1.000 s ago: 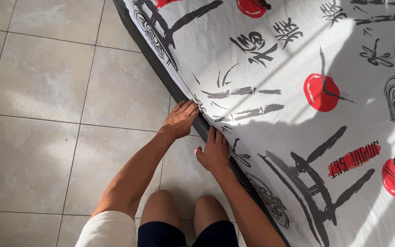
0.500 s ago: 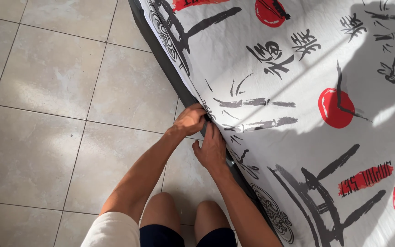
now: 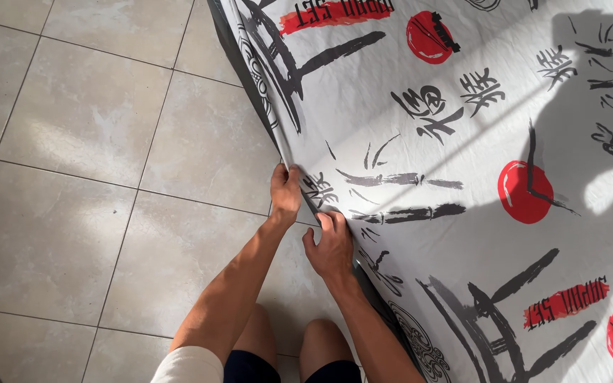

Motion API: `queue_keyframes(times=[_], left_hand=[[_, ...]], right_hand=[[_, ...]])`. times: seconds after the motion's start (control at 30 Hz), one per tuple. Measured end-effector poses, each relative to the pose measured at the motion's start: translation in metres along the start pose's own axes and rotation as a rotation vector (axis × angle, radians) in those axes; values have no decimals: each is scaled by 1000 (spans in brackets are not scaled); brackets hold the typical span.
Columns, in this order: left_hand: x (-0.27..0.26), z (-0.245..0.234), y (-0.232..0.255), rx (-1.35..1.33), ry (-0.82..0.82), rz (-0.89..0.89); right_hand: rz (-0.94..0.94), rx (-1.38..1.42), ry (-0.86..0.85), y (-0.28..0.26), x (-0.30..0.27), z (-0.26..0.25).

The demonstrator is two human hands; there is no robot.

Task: The person is making a bed by tucking the bedsheet into the side of the mattress.

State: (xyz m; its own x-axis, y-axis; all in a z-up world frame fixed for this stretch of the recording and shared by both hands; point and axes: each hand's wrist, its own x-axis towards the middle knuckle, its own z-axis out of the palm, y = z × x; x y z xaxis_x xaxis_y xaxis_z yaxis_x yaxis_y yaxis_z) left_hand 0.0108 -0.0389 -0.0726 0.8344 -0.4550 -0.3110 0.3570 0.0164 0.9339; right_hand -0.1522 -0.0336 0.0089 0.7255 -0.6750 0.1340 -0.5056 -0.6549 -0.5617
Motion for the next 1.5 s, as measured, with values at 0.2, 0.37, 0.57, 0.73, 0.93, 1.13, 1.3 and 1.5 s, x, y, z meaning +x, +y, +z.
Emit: queue_keyframes(times=[0.2, 0.37, 0.57, 0.73, 0.93, 1.13, 1.3, 1.5], left_hand=[[7, -9, 30, -641, -123, -297], [39, -19, 61, -764, -168, -378], [76, -34, 77, -836, -162, -266], [90, -32, 69, -179, -111, -23], [95, -32, 78, 491, -16, -65], [96, -14, 60, 511, 80, 83], [97, -7, 54, 545, 127, 219], [100, 8, 56, 704, 158, 357]], right_hand=[[-231, -102, 171, -8, 3, 1], [-178, -163, 55, -2, 4, 9], [-27, -200, -91, -14, 13, 4], [17, -143, -162, -15, 23, 7], [80, -148, -172, -18, 31, 14], [-47, -249, -85, -13, 12, 27], [-95, -210, -29, -28, 9, 21], [11, -211, -79, -28, 17, 18]])
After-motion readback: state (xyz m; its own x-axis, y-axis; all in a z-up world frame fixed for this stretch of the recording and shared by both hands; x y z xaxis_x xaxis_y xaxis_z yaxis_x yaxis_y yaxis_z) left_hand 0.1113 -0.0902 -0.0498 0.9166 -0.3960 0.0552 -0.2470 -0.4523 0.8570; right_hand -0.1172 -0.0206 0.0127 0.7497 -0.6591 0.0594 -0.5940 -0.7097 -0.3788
